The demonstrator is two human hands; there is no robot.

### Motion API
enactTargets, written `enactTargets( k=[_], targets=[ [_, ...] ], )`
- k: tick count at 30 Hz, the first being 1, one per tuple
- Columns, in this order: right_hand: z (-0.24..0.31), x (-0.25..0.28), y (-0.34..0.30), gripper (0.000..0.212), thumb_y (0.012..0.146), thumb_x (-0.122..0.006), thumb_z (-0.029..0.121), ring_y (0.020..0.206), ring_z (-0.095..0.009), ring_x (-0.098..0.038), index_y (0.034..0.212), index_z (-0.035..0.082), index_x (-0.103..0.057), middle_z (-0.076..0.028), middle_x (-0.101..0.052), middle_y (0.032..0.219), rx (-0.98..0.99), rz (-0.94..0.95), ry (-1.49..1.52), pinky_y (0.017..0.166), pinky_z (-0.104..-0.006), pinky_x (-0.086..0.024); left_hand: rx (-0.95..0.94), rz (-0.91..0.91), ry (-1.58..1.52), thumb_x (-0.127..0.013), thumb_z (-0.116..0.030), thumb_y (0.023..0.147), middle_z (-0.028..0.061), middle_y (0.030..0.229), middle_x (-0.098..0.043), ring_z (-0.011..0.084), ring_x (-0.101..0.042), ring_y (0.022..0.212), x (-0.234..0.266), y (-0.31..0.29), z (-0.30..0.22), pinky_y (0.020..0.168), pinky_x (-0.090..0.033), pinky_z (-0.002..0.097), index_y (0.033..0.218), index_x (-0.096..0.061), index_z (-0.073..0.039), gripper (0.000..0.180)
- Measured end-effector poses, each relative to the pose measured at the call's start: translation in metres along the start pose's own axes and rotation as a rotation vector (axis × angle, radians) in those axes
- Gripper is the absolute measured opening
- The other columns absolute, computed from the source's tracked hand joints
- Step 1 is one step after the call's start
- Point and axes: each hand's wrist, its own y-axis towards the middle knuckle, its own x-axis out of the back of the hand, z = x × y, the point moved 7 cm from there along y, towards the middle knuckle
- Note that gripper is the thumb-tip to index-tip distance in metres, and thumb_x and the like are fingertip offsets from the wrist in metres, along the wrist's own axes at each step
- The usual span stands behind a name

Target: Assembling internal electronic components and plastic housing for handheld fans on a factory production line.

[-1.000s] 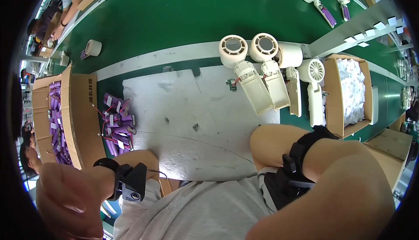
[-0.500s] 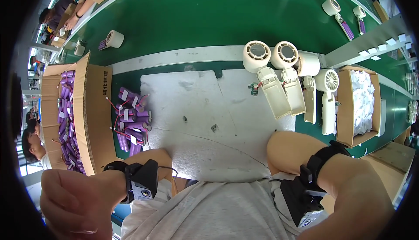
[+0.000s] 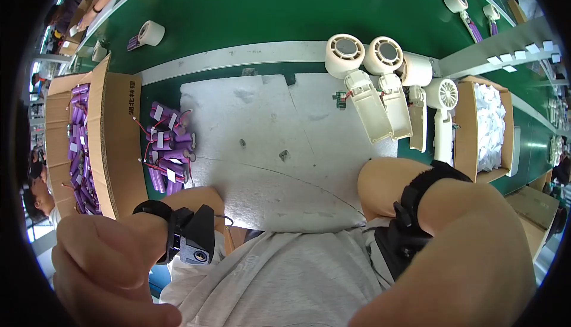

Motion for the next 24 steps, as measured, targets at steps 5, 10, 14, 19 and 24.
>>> enactTargets(
  k=[5,10,14,19,24],
  targets=[
    [0.017,-0.013,-0.009,0.032,0.086,-0.069,0.034,0.042,-0.015,-0.047,0.114,0.019,-0.067,-0.007,-0.057,0.059,0.064,0.042,0.010,0.039,-0.0259,-0.030,-0.013,-0.368,-0.123,-0.068,-0.008,0.076,0.0041,0.082,-0.062,0.0253,-0.059,0.088,0.005,-0.030,0.004,0.078,-0.053,0.0347,0.087,-0.061,-0.010,0.014],
    [0.029,-0.015,-0.016,0.031,0.086,-0.069,0.034,0.042,-0.015,-0.047,0.113,0.019,-0.067,-0.007,-0.057,0.059,0.114,0.053,0.014,0.039,-0.0257,-0.030,-0.078,-0.471,-0.158,-0.067,-0.007,0.077,0.0038,0.082,-0.062,0.0246,-0.060,0.087,0.006,-0.048,0.001,0.079,-0.054,0.0343,0.088,-0.060,-0.009,0.013],
    [0.021,-0.009,-0.025,0.031,0.086,-0.069,0.034,0.042,-0.015,-0.047,0.113,0.019,-0.067,-0.007,-0.057,0.059,0.074,0.030,0.002,0.039,-0.0256,-0.030,-0.118,-0.452,-0.231,-0.066,-0.007,0.078,0.0038,0.082,-0.063,0.0242,-0.060,0.087,-0.002,0.003,0.016,0.079,-0.054,0.0339,0.089,-0.060,-0.009,0.013],
    [0.025,0.010,-0.035,0.030,0.086,-0.069,0.034,0.043,-0.015,-0.047,0.112,0.019,-0.067,-0.007,-0.057,0.060,0.049,0.018,0.032,0.039,-0.0255,-0.030,-0.145,-0.460,-0.282,-0.065,-0.007,0.079,0.0037,0.083,-0.063,0.0235,-0.061,0.087,-0.003,0.036,0.019,0.079,-0.054,0.0335,0.091,-0.060,-0.009,0.013],
    [0.006,-0.006,-0.010,0.030,0.086,-0.069,0.034,0.043,-0.014,-0.047,0.112,0.019,-0.067,-0.007,-0.057,0.060,0.038,0.017,0.037,0.039,-0.0254,-0.030,-0.199,-0.480,-0.344,-0.064,-0.008,0.080,0.0037,0.083,-0.063,0.0229,-0.061,0.087,-0.001,0.037,0.023,0.079,-0.054,0.0330,0.093,-0.060,-0.008,0.013]
  ],
)
